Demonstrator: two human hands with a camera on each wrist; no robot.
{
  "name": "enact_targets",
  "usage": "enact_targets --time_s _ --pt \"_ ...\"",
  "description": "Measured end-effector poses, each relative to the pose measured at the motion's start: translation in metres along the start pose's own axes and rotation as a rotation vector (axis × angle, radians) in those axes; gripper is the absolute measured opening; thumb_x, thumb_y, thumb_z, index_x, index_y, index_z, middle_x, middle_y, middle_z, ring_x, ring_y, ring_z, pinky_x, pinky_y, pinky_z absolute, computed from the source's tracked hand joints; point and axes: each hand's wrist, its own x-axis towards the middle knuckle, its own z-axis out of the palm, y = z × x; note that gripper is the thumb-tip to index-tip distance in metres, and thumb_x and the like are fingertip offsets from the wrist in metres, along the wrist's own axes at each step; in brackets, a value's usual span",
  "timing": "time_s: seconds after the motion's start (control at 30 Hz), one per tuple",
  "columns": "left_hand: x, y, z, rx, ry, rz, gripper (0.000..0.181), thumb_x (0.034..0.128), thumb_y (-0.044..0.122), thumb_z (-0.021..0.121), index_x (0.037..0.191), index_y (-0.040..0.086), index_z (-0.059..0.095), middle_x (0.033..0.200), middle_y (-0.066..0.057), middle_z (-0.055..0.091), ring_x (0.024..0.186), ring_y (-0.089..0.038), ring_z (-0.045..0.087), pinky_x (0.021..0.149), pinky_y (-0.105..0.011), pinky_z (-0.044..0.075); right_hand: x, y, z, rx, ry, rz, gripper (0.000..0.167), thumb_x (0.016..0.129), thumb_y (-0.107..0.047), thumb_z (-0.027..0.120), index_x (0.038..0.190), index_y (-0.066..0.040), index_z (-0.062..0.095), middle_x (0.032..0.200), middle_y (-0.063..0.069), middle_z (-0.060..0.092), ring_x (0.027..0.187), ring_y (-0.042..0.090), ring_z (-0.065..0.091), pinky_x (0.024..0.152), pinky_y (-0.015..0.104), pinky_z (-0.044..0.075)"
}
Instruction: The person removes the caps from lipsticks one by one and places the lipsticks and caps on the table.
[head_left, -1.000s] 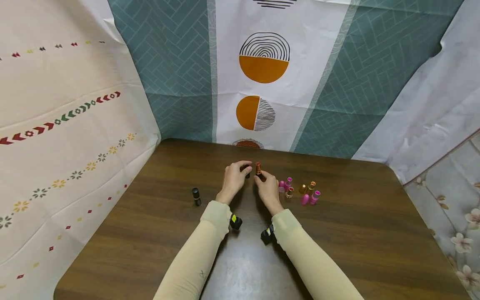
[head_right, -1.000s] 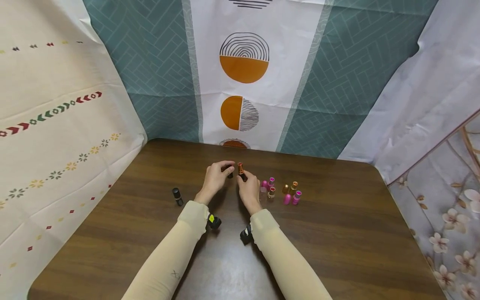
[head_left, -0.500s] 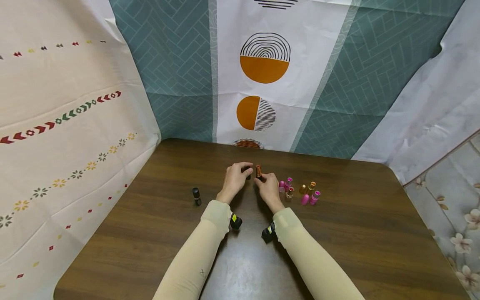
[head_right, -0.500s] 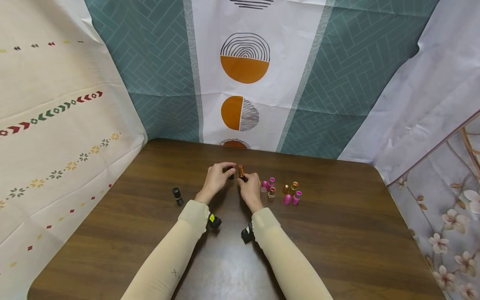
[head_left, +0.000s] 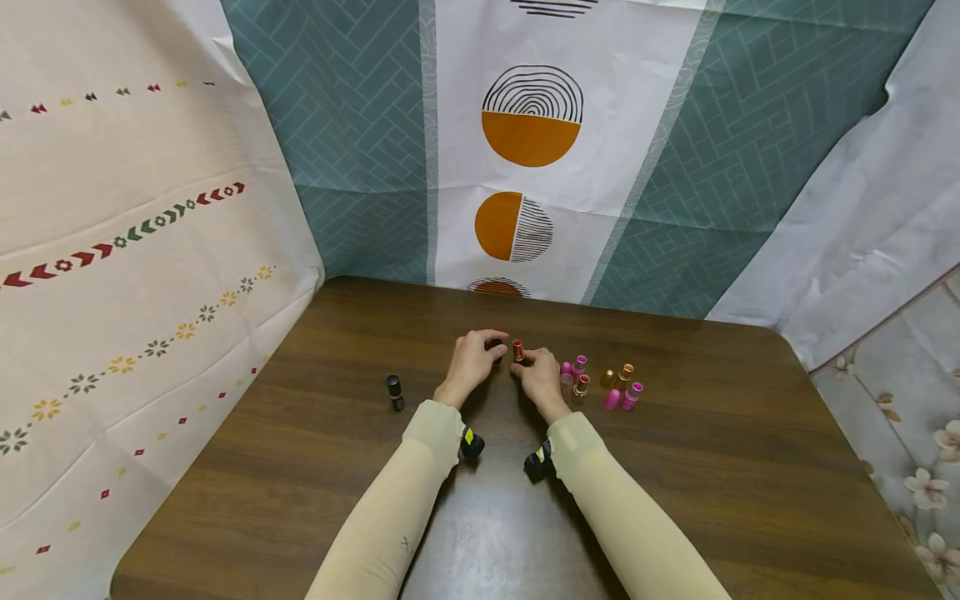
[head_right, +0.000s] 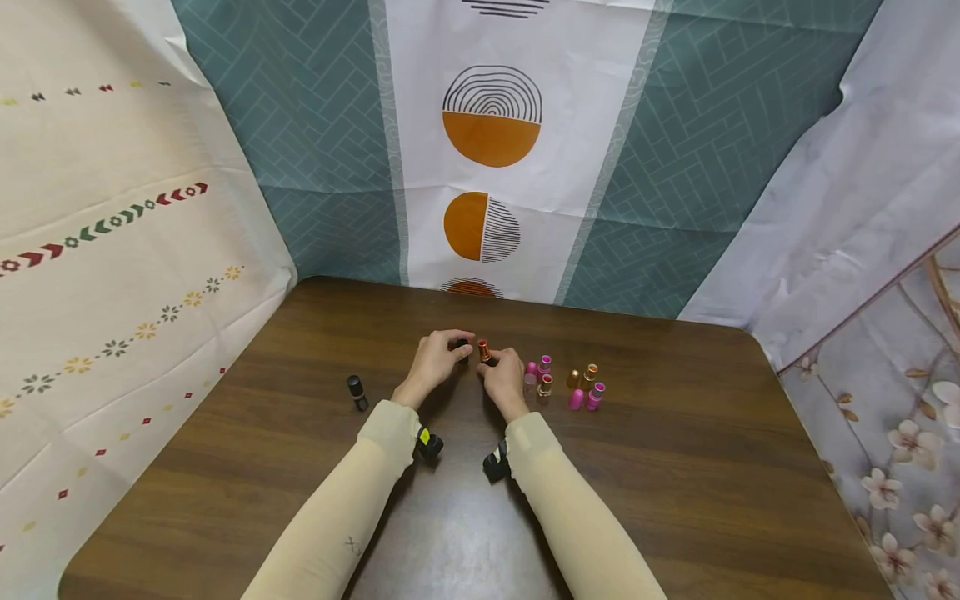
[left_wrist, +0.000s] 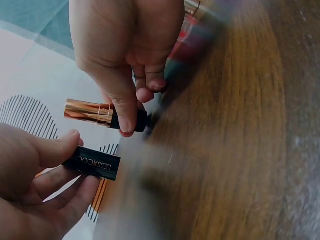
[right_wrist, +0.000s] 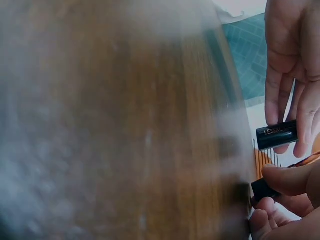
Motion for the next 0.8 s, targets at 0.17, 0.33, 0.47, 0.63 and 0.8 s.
enact_targets --time_s 0.17,0.33,0.47,0.63,0.8 --pt "-0.0007 -0.0009 0.0012 -0.003 -0.012 0.008 0.029 0.1028 0.019 0.068 0.130 0.012 0.074 0.133 -0.009 0.071 0.126 -0.031 0.063 0.103 -0.049 0.050 0.0016 0.0015 -0.0007 -0.009 -0.028 0.008 0.030 0.094 -0.005 0.076 0.121 0.006 0.074 0.115 0.022 0.064 0.111 0.038 0.058 0.097 0.051 0.047" --pt "-0.0017 -0.0012 0.0021 -0.017 -0.025 0.005 0.029 0.1032 0.018 0.067 0.131 0.012 0.074 0.133 -0.009 0.070 0.126 -0.031 0.063 0.103 -0.049 0.050 0.0044 0.0023 -0.0009 -0.027 -0.042 0.005 0.022 0.094 -0.007 0.076 0.113 0.005 0.078 0.113 0.022 0.071 0.107 0.036 0.061 0.093 0.049 0.048" --pt "-0.0020 -0.0008 0.0025 -0.017 -0.036 0.002 0.029 0.1033 0.017 0.067 0.131 0.012 0.073 0.133 -0.010 0.070 0.125 -0.031 0.063 0.102 -0.049 0.051 0.0057 0.0031 -0.0008 -0.055 -0.056 -0.004 0.019 0.094 -0.008 0.076 0.108 0.004 0.079 0.106 0.020 0.074 0.104 0.036 0.063 0.090 0.049 0.049" --pt "-0.0018 -0.0001 0.0029 -0.012 -0.045 0.001 0.029 0.1030 0.016 0.067 0.132 0.012 0.073 0.133 -0.009 0.070 0.125 -0.030 0.063 0.103 -0.048 0.051 0.0057 0.0021 -0.0006 -0.090 -0.054 -0.031 0.019 0.092 -0.007 0.078 0.108 0.004 0.077 0.092 0.018 0.066 0.099 0.035 0.058 0.086 0.048 0.047" --pt "-0.0028 0.0002 0.0028 0.005 -0.055 0.014 0.029 0.1026 0.013 0.067 0.132 0.012 0.073 0.134 -0.009 0.070 0.126 -0.030 0.062 0.103 -0.048 0.051 0.0037 -0.0016 -0.0020 -0.085 -0.038 -0.047 0.046 0.084 0.006 0.074 0.129 0.008 0.065 0.095 0.018 0.061 0.097 0.035 0.057 0.092 0.049 0.047"
